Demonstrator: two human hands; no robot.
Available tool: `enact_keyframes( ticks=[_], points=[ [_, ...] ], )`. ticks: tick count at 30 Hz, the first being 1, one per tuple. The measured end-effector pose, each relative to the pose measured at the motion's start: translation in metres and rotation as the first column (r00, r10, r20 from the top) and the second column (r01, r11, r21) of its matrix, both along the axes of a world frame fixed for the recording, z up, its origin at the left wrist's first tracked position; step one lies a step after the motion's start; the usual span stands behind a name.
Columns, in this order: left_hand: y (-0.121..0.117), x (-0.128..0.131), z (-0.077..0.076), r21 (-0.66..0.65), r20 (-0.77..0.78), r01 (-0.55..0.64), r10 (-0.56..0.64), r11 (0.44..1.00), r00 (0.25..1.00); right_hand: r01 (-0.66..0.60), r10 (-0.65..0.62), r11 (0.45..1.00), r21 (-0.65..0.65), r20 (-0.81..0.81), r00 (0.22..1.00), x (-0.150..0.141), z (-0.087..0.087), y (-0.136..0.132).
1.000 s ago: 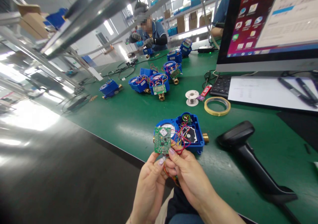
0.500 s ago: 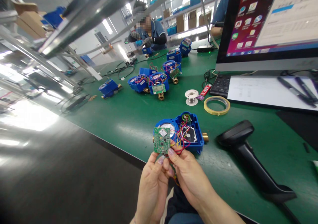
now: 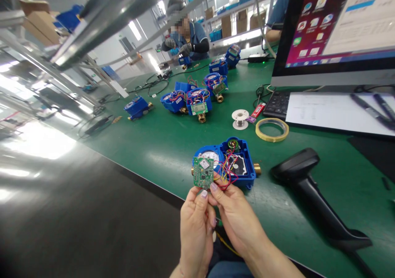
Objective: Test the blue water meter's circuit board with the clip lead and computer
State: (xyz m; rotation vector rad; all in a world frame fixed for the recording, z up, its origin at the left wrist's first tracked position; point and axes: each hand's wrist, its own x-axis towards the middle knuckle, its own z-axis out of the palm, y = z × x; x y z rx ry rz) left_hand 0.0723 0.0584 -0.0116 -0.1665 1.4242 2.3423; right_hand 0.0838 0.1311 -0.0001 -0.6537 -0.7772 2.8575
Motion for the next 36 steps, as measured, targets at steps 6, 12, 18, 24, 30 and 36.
enact_keyframes(
  ticks=[6, 12, 18, 24, 30, 36],
  points=[
    [0.005, 0.002, 0.0, 0.028, 0.0, -0.065, 0.065, 0.997, 0.998, -0.003, 0.003, 1.0, -0.004, -0.014, 1.0, 0.0, 0.0, -0.001],
    [0.007, 0.003, 0.003, 0.051, 0.006, -0.089, 0.089, 0.995, 0.996, -0.024, 0.025, 1.0, 0.019, -0.008, 1.0, 0.0, 0.001, -0.002],
    [0.008, 0.001, 0.003, 0.005, -0.024, -0.096, 0.096, 0.995, 0.995, -0.037, 0.037, 0.999, 0.011, 0.004, 0.999, 0.001, -0.003, -0.003],
    [0.011, 0.001, 0.001, 0.004, -0.042, -0.138, 0.138, 0.99, 0.99, -0.016, 0.016, 1.0, 0.012, 0.004, 1.0, 0.002, 0.0, -0.004],
    [0.016, 0.004, 0.002, 0.029, -0.022, -0.149, 0.15, 0.988, 0.988, -0.034, 0.033, 0.999, 0.012, 0.048, 0.998, 0.004, 0.004, -0.003],
    [0.022, 0.005, 0.001, 0.062, -0.016, -0.169, 0.171, 0.984, 0.985, 0.021, -0.027, 0.997, 0.075, 0.081, 0.996, 0.003, -0.001, -0.004]
  ],
)
